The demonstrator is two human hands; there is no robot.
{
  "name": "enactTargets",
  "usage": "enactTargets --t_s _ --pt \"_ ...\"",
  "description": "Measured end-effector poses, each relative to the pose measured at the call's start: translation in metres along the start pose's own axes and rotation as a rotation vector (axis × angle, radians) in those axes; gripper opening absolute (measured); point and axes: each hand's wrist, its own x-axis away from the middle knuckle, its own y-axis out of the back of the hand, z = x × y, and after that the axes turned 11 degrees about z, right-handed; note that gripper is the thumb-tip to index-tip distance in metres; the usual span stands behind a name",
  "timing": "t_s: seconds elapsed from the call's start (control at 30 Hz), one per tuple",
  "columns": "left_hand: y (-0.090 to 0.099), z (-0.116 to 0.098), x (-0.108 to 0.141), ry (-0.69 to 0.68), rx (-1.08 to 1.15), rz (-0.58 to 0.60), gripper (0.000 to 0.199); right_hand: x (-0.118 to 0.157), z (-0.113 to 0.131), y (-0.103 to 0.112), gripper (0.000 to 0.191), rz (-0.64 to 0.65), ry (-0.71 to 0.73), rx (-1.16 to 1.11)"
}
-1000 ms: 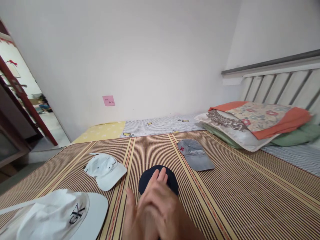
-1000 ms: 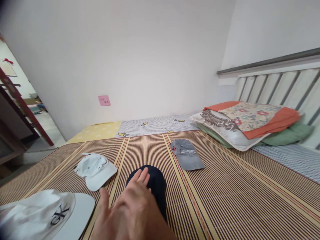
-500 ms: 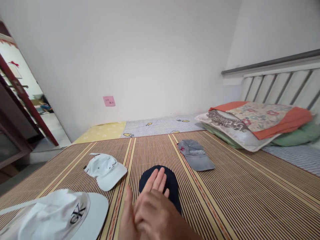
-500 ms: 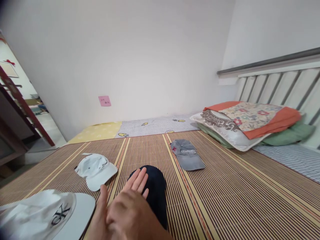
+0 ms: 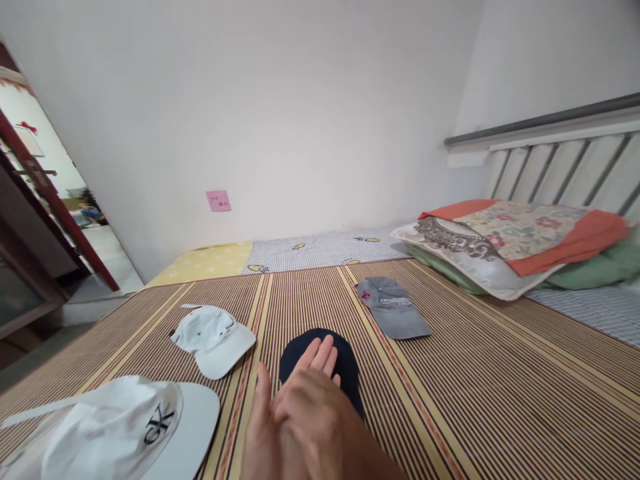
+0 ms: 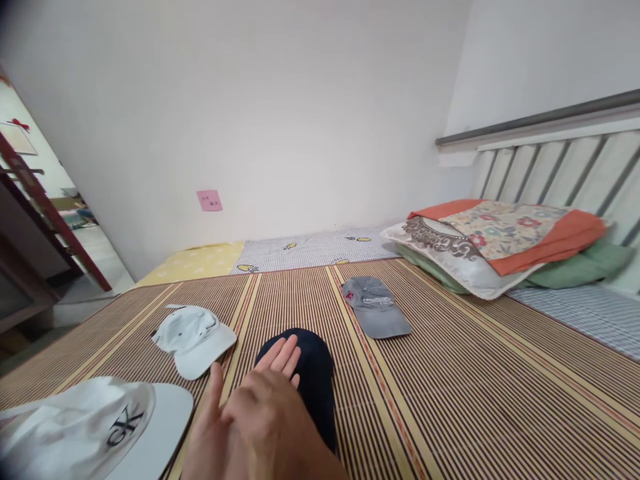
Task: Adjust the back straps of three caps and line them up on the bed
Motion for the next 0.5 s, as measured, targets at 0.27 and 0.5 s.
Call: enactTargets --t_s 0.27,0.5 --pt "-0.014 -0.03 0.012 -0.171 -0.358 -0.296 0.056 0.016 -0.054 0.07 0.016 -0.405 -0.316 -0.132" --pt "0.029 -0.059 0.044 -0.142 -0.362 -0.755 0.021 0.025 -0.086 0.078 0.029 -0.519 -0.493 -0.262"
